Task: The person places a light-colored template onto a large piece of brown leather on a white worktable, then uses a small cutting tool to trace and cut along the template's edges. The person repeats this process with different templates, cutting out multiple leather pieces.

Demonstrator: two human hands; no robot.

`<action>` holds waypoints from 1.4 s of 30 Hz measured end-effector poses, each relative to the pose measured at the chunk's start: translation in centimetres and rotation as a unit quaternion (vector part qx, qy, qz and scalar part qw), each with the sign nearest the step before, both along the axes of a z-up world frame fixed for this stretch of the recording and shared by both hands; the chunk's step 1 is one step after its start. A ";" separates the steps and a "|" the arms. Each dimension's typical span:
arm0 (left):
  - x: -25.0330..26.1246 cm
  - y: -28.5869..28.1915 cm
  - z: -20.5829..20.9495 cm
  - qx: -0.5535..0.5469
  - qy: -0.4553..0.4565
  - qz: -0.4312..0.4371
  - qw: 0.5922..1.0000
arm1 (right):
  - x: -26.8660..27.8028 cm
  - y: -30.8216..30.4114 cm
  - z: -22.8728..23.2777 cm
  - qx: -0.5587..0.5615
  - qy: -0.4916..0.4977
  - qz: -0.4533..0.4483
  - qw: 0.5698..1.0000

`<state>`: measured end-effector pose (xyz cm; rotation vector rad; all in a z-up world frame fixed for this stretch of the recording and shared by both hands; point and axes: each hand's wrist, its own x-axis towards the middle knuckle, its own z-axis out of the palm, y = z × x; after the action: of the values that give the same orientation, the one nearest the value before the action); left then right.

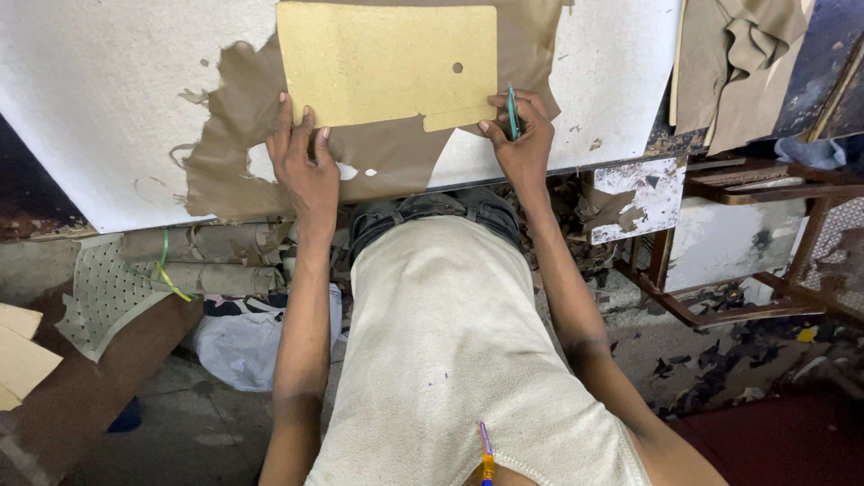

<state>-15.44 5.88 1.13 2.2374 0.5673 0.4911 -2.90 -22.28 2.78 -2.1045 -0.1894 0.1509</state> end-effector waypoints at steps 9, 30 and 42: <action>-0.5 1.1 -1.5 0.016 -0.025 -0.023 0.999 | -0.6 0.8 -0.1 -0.021 -0.013 -0.019 1.000; 7.8 -3.2 -2.1 0.109 0.015 -0.024 0.994 | 14.7 24.6 1.3 -0.143 -0.152 0.443 0.872; 8.5 -3.9 -3.0 0.159 0.103 -0.018 0.982 | 13.5 26.6 -1.8 0.017 -0.188 0.418 0.889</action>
<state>-6.92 2.01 -1.88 2.6206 0.5847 0.3528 10.63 4.29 0.96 -1.8652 -1.3213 0.2409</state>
